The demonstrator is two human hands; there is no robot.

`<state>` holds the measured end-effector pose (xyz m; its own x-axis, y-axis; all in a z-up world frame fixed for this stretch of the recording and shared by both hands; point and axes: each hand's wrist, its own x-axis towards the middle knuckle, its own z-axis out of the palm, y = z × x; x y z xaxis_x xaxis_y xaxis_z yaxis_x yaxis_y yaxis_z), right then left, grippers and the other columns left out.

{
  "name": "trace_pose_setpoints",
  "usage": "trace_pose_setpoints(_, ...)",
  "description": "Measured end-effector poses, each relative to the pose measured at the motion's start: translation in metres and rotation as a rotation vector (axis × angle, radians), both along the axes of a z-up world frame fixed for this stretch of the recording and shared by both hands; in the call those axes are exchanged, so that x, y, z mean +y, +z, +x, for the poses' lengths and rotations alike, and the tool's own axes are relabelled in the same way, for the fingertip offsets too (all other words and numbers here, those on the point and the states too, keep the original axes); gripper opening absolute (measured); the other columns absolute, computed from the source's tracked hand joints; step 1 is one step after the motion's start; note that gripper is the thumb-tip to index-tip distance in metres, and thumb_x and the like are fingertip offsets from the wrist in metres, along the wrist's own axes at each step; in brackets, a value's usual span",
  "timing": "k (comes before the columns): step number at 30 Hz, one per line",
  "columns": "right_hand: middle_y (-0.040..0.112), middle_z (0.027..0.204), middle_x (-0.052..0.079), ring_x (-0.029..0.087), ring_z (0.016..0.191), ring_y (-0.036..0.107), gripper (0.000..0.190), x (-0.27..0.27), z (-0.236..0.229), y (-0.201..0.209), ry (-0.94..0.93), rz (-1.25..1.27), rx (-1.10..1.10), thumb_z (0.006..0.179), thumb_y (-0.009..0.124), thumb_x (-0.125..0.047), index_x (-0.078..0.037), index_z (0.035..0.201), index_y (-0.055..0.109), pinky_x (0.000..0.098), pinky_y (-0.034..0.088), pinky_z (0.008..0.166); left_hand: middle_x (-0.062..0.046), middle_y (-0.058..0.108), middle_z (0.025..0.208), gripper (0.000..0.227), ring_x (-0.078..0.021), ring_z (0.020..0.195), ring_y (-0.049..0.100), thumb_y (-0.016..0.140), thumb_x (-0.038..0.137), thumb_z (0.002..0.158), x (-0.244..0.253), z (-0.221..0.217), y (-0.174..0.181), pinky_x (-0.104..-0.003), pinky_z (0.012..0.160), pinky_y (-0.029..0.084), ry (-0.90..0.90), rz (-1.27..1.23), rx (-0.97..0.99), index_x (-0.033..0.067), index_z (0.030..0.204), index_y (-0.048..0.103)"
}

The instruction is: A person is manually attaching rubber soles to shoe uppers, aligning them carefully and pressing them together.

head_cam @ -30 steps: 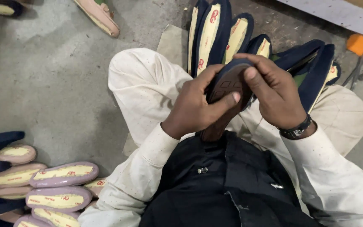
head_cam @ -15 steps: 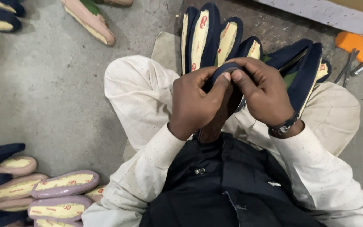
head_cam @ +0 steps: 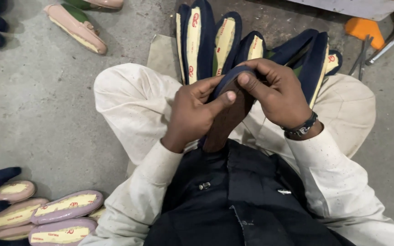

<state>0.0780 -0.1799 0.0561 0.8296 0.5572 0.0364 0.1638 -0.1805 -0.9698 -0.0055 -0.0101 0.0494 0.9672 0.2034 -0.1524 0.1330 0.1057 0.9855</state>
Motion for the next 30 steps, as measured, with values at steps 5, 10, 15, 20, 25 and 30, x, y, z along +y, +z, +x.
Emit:
trace_pose_setpoints(5,0.068,0.090,0.014,0.015,0.096,0.059,0.027,-0.005,-0.003,-0.004,-0.018,0.087,0.008,0.109,0.064,-0.019,0.002,0.125,0.070,0.0388,0.054,0.090,-0.018,0.078,0.110,0.043,-0.0245,0.108,0.073,0.080,0.024,0.092,-0.002,-0.002,0.003,-0.039,0.089,0.063,-0.048,0.051,-0.067,0.0004,0.125,0.070)
trace_pose_setpoints(10,0.071,0.093,0.016,0.022,0.096,0.064,0.031,-0.013,-0.004,0.000,0.049,0.097,0.103,0.112,0.053,-0.019,0.002,0.131,0.067,0.0445,0.055,0.093,-0.020,0.079,0.102,0.040,-0.0275,0.100,0.076,0.080,0.027,0.091,-0.012,0.006,0.010,-0.040,0.082,0.065,-0.004,0.073,-0.075,0.0011,0.120,0.073)
trace_pose_setpoints(15,0.073,0.095,0.016,0.020,0.099,0.065,0.029,-0.020,0.005,-0.014,-0.005,0.064,0.079,0.110,0.059,-0.017,0.002,0.131,0.068,0.0414,0.055,0.090,-0.019,0.079,0.099,0.036,-0.0204,0.098,0.072,0.083,0.019,0.089,-0.013,0.019,0.001,-0.034,0.081,0.065,-0.028,-0.031,-0.036,-0.0016,0.117,0.073)
trace_pose_setpoints(20,0.075,0.100,0.014,0.019,0.102,0.065,0.038,-0.022,0.004,-0.035,-0.066,0.244,0.236,0.113,0.049,-0.026,0.000,0.135,0.066,0.0426,0.057,0.095,-0.020,0.079,0.099,0.039,-0.0289,0.096,0.078,0.074,0.034,0.096,-0.011,0.026,0.001,-0.043,0.081,0.064,-0.106,0.185,-0.016,0.0027,0.120,0.073)
trace_pose_setpoints(25,0.072,0.094,0.012,0.014,0.090,0.062,0.038,-0.038,0.004,-0.035,-0.121,0.273,0.242,0.111,0.052,-0.024,0.000,0.136,0.066,0.0321,0.053,0.084,-0.020,0.078,0.105,0.039,-0.0331,0.106,0.074,0.068,0.034,0.099,-0.031,0.030,0.004,-0.047,0.086,0.061,-0.177,0.225,0.028,0.0067,0.126,0.072)
trace_pose_setpoints(30,0.075,0.098,0.012,0.014,0.100,0.064,0.028,-0.062,-0.006,-0.044,-0.222,0.246,0.181,0.104,0.067,-0.013,0.001,0.128,0.069,0.0367,0.058,0.090,-0.016,0.080,0.105,0.032,-0.0219,0.107,0.071,0.070,0.028,0.098,-0.050,0.036,0.001,-0.040,0.085,0.061,-0.203,0.189,0.037,0.0096,0.124,0.074)
